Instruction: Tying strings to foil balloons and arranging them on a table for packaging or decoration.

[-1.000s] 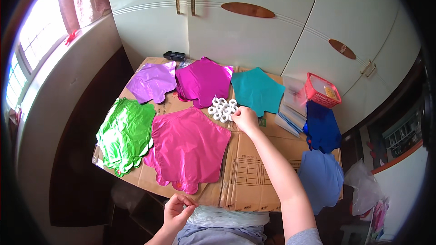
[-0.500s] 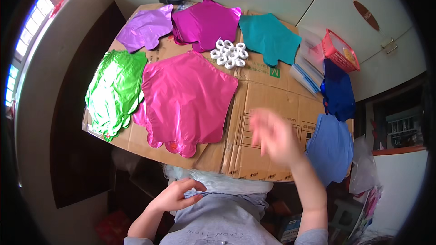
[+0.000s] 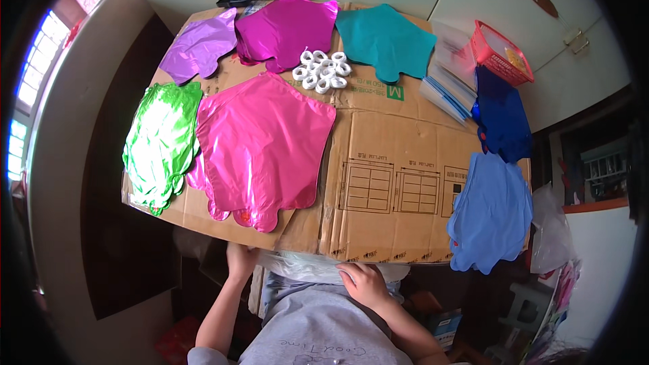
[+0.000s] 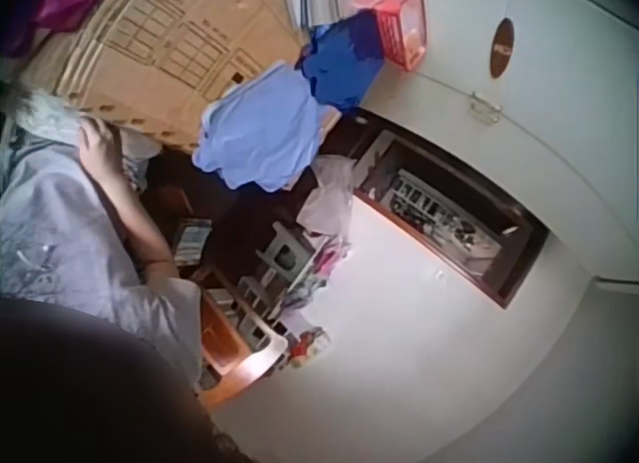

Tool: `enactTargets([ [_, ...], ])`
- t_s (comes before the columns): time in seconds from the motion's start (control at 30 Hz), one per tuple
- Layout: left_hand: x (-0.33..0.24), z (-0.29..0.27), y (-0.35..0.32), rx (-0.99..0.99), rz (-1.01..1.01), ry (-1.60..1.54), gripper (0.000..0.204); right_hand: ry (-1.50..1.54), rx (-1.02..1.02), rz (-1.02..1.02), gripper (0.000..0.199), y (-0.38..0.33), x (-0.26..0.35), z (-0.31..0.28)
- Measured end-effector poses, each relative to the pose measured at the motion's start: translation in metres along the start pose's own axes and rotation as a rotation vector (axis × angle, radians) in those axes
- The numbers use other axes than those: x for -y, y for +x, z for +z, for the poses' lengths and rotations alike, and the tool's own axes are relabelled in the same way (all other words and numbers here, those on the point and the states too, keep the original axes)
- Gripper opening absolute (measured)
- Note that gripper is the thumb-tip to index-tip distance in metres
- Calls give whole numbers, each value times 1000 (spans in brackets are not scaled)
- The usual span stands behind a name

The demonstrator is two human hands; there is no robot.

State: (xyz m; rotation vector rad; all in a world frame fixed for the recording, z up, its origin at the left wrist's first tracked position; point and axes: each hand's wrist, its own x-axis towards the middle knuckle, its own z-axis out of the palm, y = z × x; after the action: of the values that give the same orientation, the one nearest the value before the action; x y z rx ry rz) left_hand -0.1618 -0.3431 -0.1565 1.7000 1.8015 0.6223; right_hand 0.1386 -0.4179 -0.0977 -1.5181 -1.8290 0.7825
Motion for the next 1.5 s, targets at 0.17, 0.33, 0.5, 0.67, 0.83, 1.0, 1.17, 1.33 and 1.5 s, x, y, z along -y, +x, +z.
enactTargets([
  [0.17, -8, -25, -3, -179, 80, 171, 52, -144, 17, -17, 13, 3, -6, 7],
  [0.33, -33, -33, -4, -95, 172, 80, 55, -165, 17, -57, 13, 9, -5, 22],
  [0.5, -70, -15, -11, 61, 327, 175, 43, -297, -78, -142, 17, 26, -4, 46],
  [0.67, -94, 5, -25, 198, 421, 134, 30, -233, -113, -122, 12, 40, 14, 41],
  [0.83, -118, -7, -25, 392, 615, 46, 15, 119, 49, -72, 12, 24, 27, 18],
  [1.0, -116, -60, 1, 595, 626, -130, 11, 218, 143, -33, 11, 15, 52, -34],
  [1.17, -92, -96, 24, 598, 460, -91, 7, 129, 153, -218, 6, -2, 37, -77],
  [1.33, -71, -103, 25, 510, 317, -149, 10, 599, -45, -306, 7, -35, 18, -150],
  [1.5, -50, -113, 25, 429, 205, -258, 13, 1121, -793, -403, 29, -104, -14, -231],
])
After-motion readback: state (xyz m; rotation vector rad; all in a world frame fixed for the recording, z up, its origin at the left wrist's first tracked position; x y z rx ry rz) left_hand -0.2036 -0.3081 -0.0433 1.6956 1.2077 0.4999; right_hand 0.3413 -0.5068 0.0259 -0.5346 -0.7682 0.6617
